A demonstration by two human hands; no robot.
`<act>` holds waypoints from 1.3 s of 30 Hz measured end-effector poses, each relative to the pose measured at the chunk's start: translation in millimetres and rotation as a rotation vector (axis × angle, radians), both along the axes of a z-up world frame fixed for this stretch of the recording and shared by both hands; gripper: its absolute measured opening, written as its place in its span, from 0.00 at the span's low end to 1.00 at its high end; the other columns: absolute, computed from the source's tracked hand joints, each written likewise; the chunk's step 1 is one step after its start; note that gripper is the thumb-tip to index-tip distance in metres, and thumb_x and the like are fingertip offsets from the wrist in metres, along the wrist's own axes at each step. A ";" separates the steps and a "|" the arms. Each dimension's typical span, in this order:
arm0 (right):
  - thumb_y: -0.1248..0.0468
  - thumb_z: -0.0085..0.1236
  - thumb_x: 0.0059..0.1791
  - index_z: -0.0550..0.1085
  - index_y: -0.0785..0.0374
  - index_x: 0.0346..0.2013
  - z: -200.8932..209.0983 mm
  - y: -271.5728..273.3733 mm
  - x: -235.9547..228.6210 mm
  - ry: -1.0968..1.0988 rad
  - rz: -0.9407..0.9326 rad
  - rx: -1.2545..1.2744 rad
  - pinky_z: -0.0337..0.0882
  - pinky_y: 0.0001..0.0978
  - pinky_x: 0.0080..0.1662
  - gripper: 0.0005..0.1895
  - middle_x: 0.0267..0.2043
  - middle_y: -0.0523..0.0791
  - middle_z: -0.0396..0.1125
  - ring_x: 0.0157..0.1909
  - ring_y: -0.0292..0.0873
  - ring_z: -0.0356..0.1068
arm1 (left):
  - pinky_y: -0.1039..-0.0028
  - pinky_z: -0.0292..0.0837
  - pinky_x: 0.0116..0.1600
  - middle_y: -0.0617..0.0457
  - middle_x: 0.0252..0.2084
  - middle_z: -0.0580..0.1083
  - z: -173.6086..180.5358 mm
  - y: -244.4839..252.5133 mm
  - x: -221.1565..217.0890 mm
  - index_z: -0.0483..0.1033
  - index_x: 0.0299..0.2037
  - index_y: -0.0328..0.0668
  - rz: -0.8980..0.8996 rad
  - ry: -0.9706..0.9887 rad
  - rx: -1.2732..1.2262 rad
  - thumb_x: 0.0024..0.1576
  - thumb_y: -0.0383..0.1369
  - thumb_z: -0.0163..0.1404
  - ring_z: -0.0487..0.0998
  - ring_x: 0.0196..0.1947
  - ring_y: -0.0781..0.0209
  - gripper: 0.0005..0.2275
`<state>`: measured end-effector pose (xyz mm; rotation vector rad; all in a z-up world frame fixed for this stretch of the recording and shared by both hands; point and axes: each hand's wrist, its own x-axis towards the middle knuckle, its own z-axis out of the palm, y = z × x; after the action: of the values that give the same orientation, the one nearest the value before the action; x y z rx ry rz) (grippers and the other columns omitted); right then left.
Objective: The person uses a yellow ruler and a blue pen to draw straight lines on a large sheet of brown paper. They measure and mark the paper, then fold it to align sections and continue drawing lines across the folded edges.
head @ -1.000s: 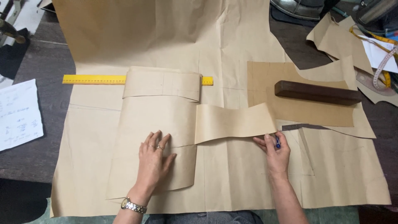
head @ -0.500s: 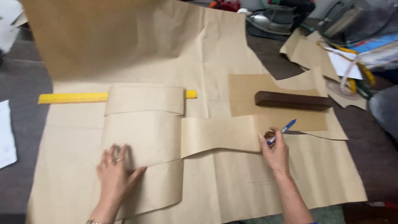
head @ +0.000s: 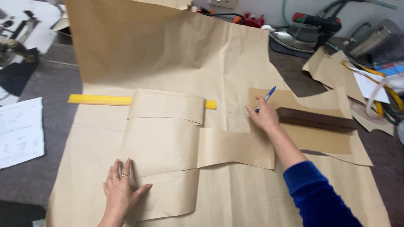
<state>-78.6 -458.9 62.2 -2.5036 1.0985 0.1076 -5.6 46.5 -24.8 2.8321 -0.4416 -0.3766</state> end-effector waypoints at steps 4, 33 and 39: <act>0.41 0.43 0.48 0.52 0.58 0.67 3.3 -4.6 33.5 0.102 0.013 0.011 0.62 0.53 0.57 0.39 0.66 0.51 0.56 0.64 0.57 0.57 | 0.56 0.52 0.64 0.41 0.71 0.48 -0.7 23.1 -4.4 0.51 0.68 0.53 0.013 -0.051 -0.050 0.35 0.57 0.60 0.50 0.70 0.47 0.49; 0.42 0.70 0.30 0.60 0.51 0.62 -19.0 217.8 204.7 0.045 0.650 -0.046 0.58 0.50 0.59 0.50 0.57 0.53 0.55 0.60 0.57 0.54 | 0.80 0.71 0.45 0.57 0.44 0.70 41.2 57.8 -14.9 0.63 0.63 0.51 0.434 0.503 -0.624 0.44 0.37 0.62 0.71 0.29 0.71 0.34; 0.43 0.69 0.32 0.65 0.52 0.52 -28.0 213.6 218.5 0.103 0.605 -0.029 0.60 0.48 0.56 0.40 0.54 0.49 0.62 0.57 0.53 0.60 | 0.81 0.67 0.42 0.64 0.28 0.73 53.8 56.8 -23.7 0.70 0.57 0.47 0.414 0.632 -0.678 0.49 0.32 0.56 0.73 0.30 0.72 0.23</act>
<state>139.9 -245.4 34.2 -2.7975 0.3416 0.3926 -29.3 103.3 29.0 1.9377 0.1353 -0.8066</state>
